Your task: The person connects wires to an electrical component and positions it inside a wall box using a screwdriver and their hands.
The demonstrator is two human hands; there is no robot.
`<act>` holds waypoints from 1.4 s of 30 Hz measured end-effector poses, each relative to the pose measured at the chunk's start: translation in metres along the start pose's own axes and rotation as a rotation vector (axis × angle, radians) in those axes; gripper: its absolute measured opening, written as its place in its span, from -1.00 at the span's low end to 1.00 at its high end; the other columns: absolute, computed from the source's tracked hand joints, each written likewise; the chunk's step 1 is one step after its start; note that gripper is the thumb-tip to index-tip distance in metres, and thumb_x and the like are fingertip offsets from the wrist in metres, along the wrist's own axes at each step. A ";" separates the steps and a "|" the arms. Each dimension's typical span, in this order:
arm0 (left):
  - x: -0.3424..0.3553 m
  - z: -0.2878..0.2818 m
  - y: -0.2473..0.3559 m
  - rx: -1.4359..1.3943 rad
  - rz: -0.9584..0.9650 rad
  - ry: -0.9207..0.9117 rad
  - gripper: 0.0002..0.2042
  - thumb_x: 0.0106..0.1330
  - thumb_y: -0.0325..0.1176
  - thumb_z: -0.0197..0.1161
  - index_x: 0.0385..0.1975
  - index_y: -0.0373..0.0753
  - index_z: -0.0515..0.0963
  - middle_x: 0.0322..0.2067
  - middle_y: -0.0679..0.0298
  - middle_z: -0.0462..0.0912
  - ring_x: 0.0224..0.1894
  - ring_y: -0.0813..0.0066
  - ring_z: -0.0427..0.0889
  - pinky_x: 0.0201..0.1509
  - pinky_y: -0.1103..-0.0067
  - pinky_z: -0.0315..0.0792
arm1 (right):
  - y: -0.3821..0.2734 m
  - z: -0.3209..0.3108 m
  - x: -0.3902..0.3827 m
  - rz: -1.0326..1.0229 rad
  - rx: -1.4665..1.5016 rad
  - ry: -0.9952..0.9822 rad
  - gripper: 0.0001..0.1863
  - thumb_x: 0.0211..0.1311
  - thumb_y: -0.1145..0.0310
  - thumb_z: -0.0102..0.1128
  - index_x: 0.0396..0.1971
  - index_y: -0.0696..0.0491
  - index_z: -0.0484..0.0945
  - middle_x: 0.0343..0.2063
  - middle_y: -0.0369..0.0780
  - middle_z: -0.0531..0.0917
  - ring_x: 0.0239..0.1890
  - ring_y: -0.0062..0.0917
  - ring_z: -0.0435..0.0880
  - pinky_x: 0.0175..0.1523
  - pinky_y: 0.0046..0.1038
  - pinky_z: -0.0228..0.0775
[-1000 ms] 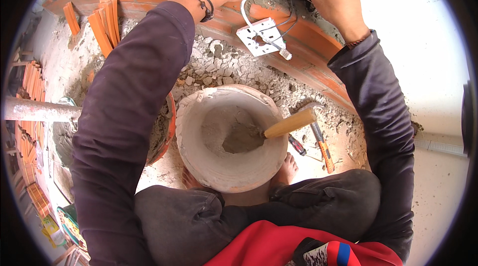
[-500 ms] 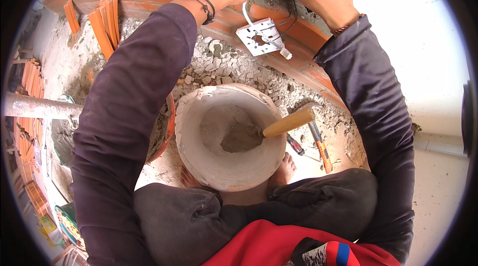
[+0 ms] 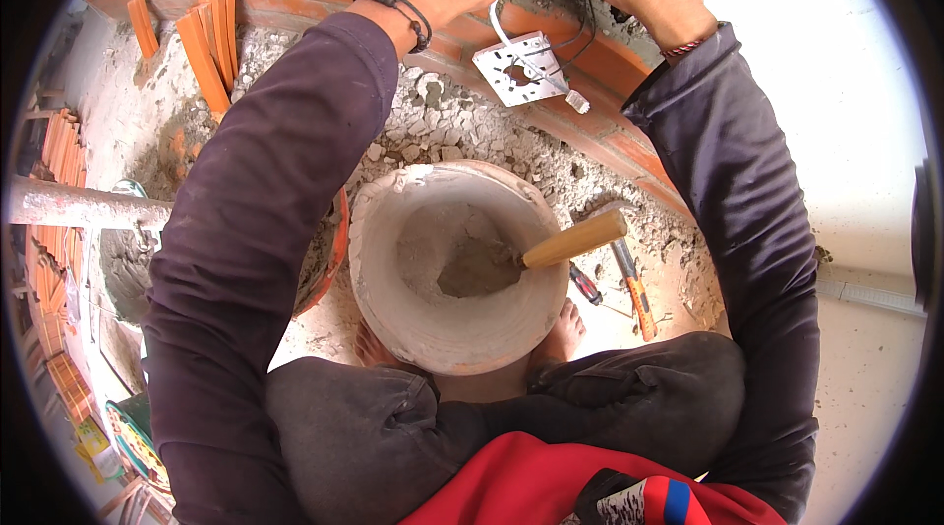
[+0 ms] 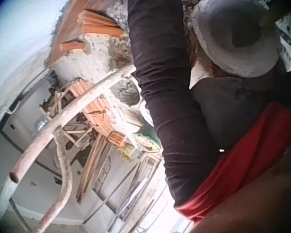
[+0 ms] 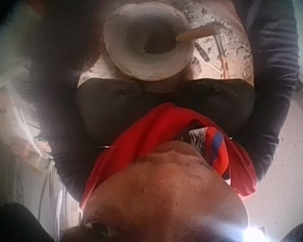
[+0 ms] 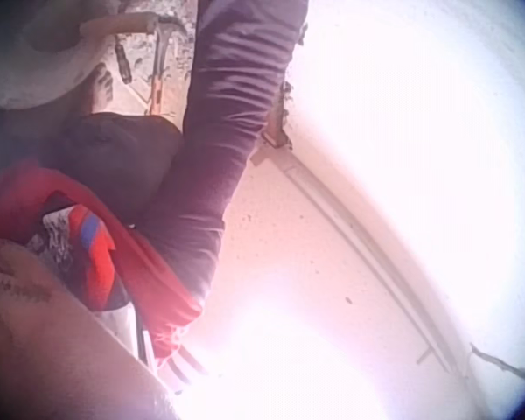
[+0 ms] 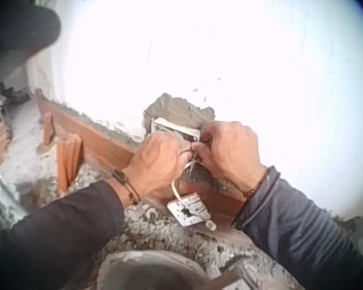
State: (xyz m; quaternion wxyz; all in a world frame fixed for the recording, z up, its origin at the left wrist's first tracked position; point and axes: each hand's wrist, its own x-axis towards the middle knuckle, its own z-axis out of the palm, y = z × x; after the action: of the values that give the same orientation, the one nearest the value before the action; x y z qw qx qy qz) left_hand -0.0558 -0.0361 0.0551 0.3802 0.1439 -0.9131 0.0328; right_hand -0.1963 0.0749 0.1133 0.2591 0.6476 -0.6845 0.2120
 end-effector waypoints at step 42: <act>-0.023 -0.003 -0.012 -0.447 -0.197 0.185 -0.80 0.36 -0.34 0.15 -0.38 -0.39 0.49 -0.45 -0.09 0.60 -0.35 -0.09 0.64 -0.26 0.20 0.49 | 0.001 0.013 -0.006 0.035 0.165 0.110 -0.82 0.00 0.40 0.43 -0.44 0.18 0.68 -0.55 0.01 0.67 -0.47 -0.15 0.71 -0.27 -0.26 0.55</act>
State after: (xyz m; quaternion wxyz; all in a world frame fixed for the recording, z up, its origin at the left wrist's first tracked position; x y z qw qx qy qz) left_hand -0.0344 -0.0419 0.0402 0.4856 0.1408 -0.8406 -0.1940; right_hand -0.1982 0.0712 0.0991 0.2382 0.6419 -0.6609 0.3073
